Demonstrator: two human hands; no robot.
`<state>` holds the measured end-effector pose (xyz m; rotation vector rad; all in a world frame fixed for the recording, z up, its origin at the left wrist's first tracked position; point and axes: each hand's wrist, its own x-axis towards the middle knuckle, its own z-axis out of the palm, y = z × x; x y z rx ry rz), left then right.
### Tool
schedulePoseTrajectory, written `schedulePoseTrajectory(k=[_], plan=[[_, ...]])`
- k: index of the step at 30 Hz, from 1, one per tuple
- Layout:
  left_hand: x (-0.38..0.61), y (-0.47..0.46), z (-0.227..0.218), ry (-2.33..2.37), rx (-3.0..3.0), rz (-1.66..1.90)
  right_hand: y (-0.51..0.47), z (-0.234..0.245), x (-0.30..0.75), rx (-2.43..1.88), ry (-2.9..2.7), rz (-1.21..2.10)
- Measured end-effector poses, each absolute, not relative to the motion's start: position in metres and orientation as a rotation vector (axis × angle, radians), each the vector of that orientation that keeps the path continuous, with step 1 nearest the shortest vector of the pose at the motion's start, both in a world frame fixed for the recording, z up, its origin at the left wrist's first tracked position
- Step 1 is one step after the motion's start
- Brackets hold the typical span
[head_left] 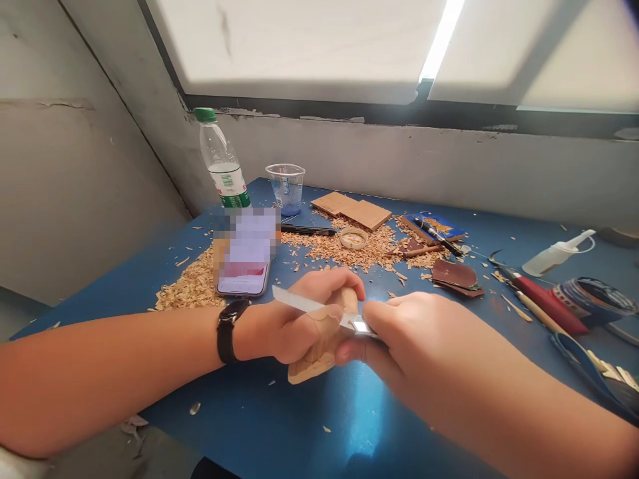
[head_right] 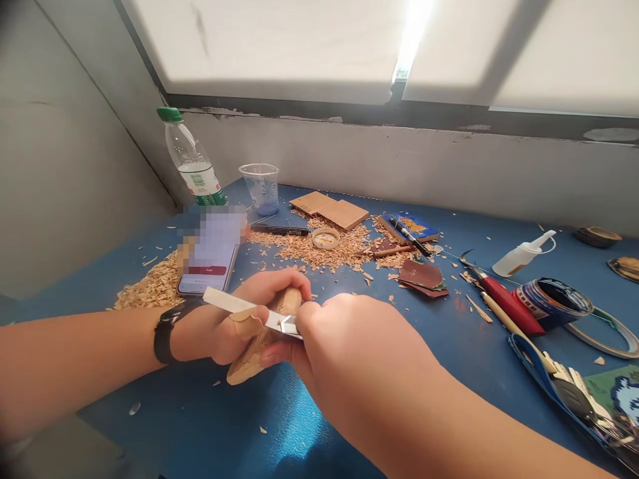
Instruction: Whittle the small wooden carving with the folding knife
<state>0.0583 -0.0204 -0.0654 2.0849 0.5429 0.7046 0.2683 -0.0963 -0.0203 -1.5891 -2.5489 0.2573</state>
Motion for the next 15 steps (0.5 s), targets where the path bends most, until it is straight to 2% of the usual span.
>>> schedulePoseTrajectory(k=[15], plan=[[0.067,-0.026,-0.064,0.561,1.888,0.751,-0.106,-0.039,0.267,-1.522,-2.430,-0.486]])
